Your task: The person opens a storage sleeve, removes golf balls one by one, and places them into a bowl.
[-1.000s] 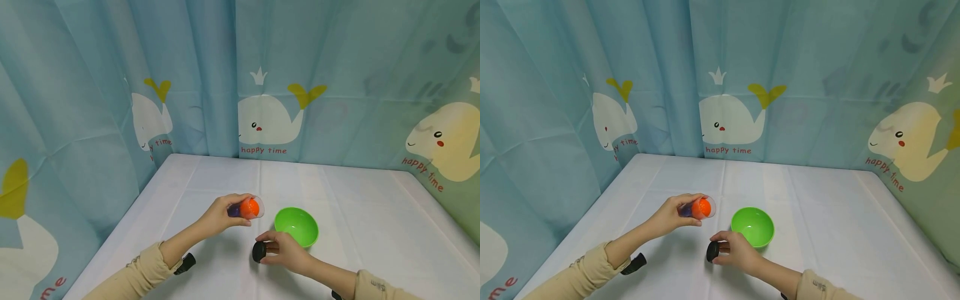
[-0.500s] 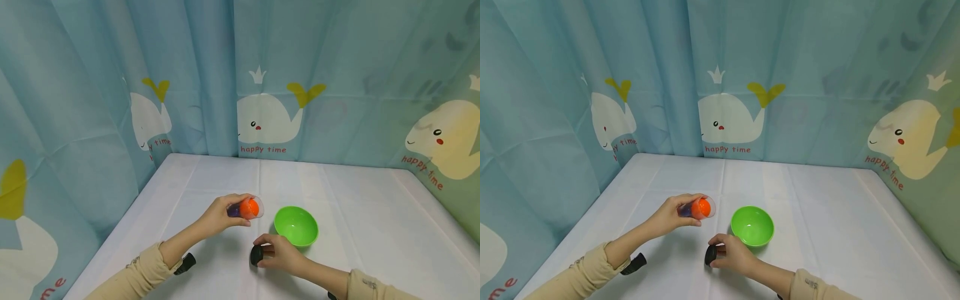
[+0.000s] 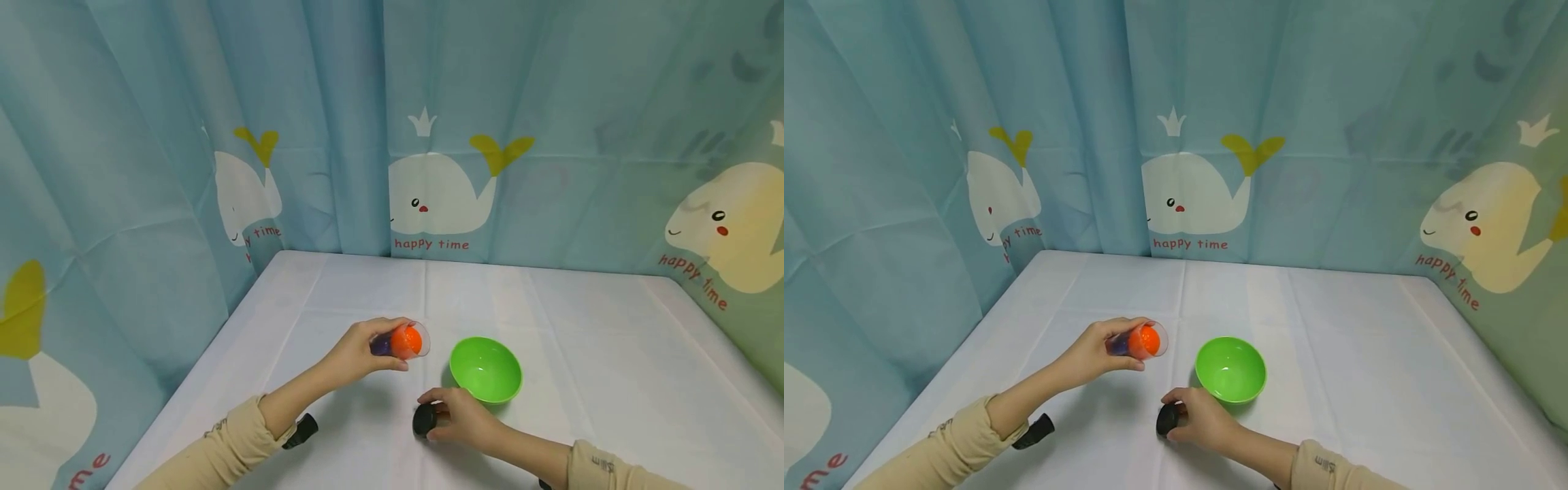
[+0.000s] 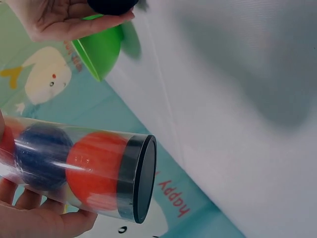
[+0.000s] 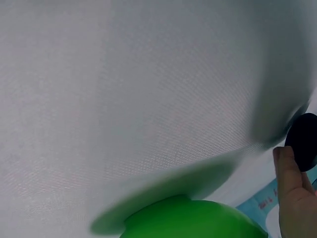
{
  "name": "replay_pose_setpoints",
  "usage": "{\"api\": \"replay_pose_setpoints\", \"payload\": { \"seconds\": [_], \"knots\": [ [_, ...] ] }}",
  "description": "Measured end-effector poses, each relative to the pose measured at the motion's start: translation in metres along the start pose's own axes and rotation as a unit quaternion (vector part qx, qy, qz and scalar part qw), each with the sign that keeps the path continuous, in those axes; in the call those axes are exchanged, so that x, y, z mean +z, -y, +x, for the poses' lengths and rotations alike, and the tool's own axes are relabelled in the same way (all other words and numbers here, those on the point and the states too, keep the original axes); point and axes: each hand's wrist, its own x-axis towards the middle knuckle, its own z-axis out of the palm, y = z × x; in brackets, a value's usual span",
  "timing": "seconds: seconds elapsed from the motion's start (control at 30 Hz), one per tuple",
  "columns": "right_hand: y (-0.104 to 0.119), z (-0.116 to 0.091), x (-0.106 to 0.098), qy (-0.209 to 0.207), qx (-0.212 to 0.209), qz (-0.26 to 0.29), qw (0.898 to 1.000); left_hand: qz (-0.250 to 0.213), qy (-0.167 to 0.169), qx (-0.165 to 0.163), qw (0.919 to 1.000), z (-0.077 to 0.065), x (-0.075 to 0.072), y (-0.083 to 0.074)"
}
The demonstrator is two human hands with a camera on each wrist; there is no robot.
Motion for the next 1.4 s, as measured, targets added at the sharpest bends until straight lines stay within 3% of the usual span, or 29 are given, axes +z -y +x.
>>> {"api": "replay_pose_setpoints", "payload": {
  "seconds": [0.1,0.23,0.4,0.83,1.1,1.27,1.4],
  "knots": [
    [-0.001,-0.002,-0.001,-0.003,-0.017,-0.087,0.996,0.005,-0.001,0.004,1.0000,0.000,0.000,0.002],
    [-0.002,-0.001,0.001,0.002,-0.037,-0.193,0.981,0.010,-0.002,0.005,0.9999,-0.001,0.000,0.002],
    [-0.002,0.000,0.006,0.006,-0.033,-0.245,0.969,0.017,0.002,0.005,0.9998,0.000,0.002,0.003],
    [-0.001,0.000,0.009,0.002,-0.013,-0.258,0.966,0.026,0.003,0.007,0.9996,-0.001,0.001,0.004],
    [0.000,-0.003,0.006,-0.009,-0.040,-0.254,0.966,0.029,0.004,0.006,0.9995,0.002,0.003,0.000],
    [0.004,-0.007,0.004,-0.033,-0.044,-0.229,0.972,0.022,0.007,-0.003,0.9997,0.002,0.004,-0.001],
    [0.009,-0.008,0.001,-0.054,-0.055,-0.169,0.983,0.021,0.007,0.003,0.9998,0.002,0.001,-0.002]
  ]
}}
